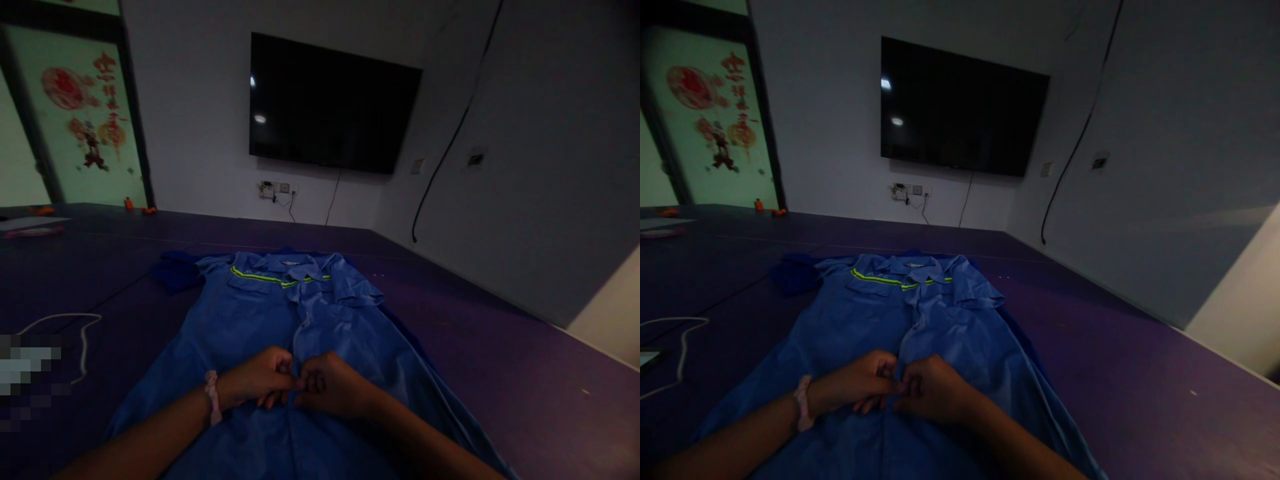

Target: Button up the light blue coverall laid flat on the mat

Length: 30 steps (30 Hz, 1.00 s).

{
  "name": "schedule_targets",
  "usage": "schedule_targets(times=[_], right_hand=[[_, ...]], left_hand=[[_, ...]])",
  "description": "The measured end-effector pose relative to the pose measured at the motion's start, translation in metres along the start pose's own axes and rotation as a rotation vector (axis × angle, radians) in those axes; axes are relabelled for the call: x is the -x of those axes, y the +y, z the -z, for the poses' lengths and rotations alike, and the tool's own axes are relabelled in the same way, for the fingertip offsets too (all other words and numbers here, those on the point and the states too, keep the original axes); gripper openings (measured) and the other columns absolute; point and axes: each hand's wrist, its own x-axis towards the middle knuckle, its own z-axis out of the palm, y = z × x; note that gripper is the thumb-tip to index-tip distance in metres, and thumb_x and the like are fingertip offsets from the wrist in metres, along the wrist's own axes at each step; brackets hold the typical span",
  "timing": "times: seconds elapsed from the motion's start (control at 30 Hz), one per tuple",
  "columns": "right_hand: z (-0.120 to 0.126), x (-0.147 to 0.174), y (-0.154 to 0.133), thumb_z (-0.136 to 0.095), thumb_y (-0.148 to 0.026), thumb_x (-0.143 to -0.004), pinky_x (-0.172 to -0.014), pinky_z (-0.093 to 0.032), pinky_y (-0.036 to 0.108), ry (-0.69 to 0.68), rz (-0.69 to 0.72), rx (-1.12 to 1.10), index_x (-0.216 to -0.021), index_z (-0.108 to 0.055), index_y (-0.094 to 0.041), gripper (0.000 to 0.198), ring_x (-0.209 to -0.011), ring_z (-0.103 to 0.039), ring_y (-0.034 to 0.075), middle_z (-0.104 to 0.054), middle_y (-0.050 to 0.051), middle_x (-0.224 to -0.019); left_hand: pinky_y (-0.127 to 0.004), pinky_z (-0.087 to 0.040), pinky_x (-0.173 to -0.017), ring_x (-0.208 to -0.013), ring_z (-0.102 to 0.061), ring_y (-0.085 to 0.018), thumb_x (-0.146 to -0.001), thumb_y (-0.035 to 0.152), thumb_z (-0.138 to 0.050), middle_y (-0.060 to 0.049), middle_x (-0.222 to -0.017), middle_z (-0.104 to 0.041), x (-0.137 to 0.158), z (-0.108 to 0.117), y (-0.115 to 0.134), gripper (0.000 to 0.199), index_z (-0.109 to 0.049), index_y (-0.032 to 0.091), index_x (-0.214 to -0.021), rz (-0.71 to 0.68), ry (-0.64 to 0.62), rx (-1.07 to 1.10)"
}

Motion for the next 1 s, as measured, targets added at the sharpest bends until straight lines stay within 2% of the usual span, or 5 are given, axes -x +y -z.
schedule_targets(times=[0.33, 0.53, 0.67, 0.8, 1.0], right_hand=[[0.000, 0.001, -0.003, -0.069, -0.024, -0.064, -0.044, -0.033, 0.015, 0.042, 0.060, 0.003, -0.070, -0.058, -0.014, 0.016, -0.050, -0.047, 0.006, -0.052, -0.005, -0.057], [0.001, 0.000, -0.005, -0.070, -0.030, -0.065, -0.044, -0.033, 0.015, 0.044, 0.008, -0.074, -0.066, -0.057, -0.014, 0.021, -0.049, -0.046, 0.006, -0.052, -0.004, -0.055], [0.002, 0.001, -0.006, -0.071, -0.027, -0.063, -0.045, -0.035, 0.015, 0.031, -0.014, -0.100, -0.065, -0.057, -0.013, 0.019, -0.050, -0.047, 0.006, -0.054, -0.004, -0.055], [0.003, 0.002, -0.010, -0.070, -0.019, -0.062, -0.046, -0.036, 0.015, 0.004, -0.040, -0.092, -0.066, -0.059, -0.013, 0.013, -0.051, -0.048, 0.006, -0.055, -0.003, -0.057], [0.006, 0.001, -0.012, -0.070, -0.022, -0.061, -0.046, -0.035, 0.016, -0.025, -0.100, -0.127, -0.065, -0.059, -0.012, 0.015, -0.051, -0.048, 0.007, -0.055, -0.003, -0.056]], left_hand=[[-0.016, -0.024, -0.031, -0.034, -0.041, -0.004, -0.066, 0.049, -0.062, 0.004, -0.051, -0.055, 0.002, 0.002, 0.004, 0.037, -0.047, 0.015, -0.067, -0.004, -0.011, -0.015], [-0.017, -0.024, -0.034, -0.035, -0.040, -0.005, -0.062, 0.046, -0.066, 0.006, -0.050, -0.052, 0.004, 0.008, 0.006, 0.036, -0.047, 0.016, -0.067, 0.020, -0.048, -0.056], [-0.018, -0.026, -0.038, -0.038, -0.040, -0.005, -0.059, 0.043, -0.068, 0.006, -0.048, -0.050, 0.006, 0.010, 0.010, 0.034, -0.047, 0.016, -0.062, 0.036, -0.066, -0.120], [-0.018, -0.028, -0.042, -0.045, -0.044, -0.007, -0.060, 0.041, -0.068, 0.005, -0.049, -0.051, 0.008, 0.007, 0.011, 0.032, -0.049, 0.015, -0.058, 0.014, -0.031, -0.198], [-0.018, -0.026, -0.041, -0.043, -0.043, -0.007, -0.060, 0.035, -0.066, 0.007, -0.048, -0.050, 0.007, 0.005, 0.010, 0.026, -0.047, 0.016, -0.062, 0.073, 0.004, -0.156]])
